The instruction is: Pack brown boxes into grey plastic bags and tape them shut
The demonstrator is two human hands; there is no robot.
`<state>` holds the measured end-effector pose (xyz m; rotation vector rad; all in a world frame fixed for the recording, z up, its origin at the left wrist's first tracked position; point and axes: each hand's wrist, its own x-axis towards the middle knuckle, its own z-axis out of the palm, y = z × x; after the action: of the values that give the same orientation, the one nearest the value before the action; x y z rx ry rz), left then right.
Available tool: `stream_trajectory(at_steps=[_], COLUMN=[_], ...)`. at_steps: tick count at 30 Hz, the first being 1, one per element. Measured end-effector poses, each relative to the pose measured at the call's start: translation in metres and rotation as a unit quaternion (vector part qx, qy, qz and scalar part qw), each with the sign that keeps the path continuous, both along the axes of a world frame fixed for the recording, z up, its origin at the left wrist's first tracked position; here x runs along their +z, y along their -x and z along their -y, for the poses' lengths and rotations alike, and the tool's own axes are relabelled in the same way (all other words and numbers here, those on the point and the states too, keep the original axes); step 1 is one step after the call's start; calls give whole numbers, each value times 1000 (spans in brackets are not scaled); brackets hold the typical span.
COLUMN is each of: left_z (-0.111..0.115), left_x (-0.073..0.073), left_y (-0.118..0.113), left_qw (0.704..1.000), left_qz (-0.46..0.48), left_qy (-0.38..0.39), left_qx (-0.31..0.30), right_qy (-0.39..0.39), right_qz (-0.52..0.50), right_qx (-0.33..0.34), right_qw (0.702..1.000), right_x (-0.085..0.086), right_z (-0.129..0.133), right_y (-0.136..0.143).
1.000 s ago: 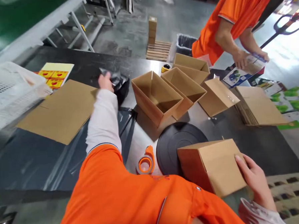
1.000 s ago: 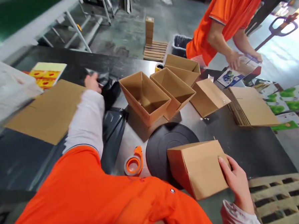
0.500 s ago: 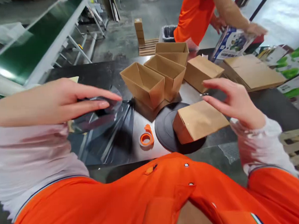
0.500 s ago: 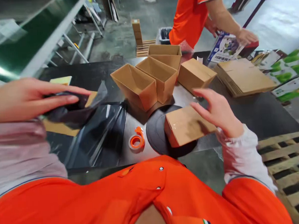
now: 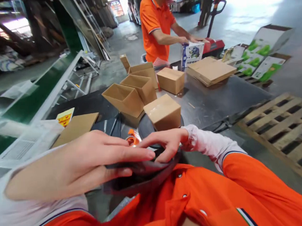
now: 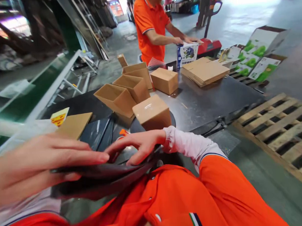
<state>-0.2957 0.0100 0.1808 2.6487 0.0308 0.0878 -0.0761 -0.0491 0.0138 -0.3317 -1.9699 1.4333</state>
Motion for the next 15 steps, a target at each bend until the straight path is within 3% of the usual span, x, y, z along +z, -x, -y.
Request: stream_trajectory(at_steps=[2, 4, 6, 8, 12, 15], left_z=[19, 34, 46, 54, 57, 55], left_x=[-2, -7, -15, -23, -40, -59], left_y=[-20, -37, -50, -63, -94, -119], left_qw=[997, 996, 998, 998, 998, 996], left_qz=[-43, -45, -29, -5, -11, -41], left_qy=[49, 54, 30, 4, -10, 4], left_qx=[-52, -53, -54, -61, -65, -75], right_qy=[118, 218, 246, 201, 70, 40], right_qz=[-11, -59, -114, -119, 70, 166], right_qx=[-27, -97, -197, -299, -442, -560], right_qw=[993, 969, 942, 925, 892, 810], right_x=[-25, -40, -47, -47, -39, -39], right_z=[51, 109, 167, 217, 282, 303], right_y=[-18, -35, -50, -63, -88, -107])
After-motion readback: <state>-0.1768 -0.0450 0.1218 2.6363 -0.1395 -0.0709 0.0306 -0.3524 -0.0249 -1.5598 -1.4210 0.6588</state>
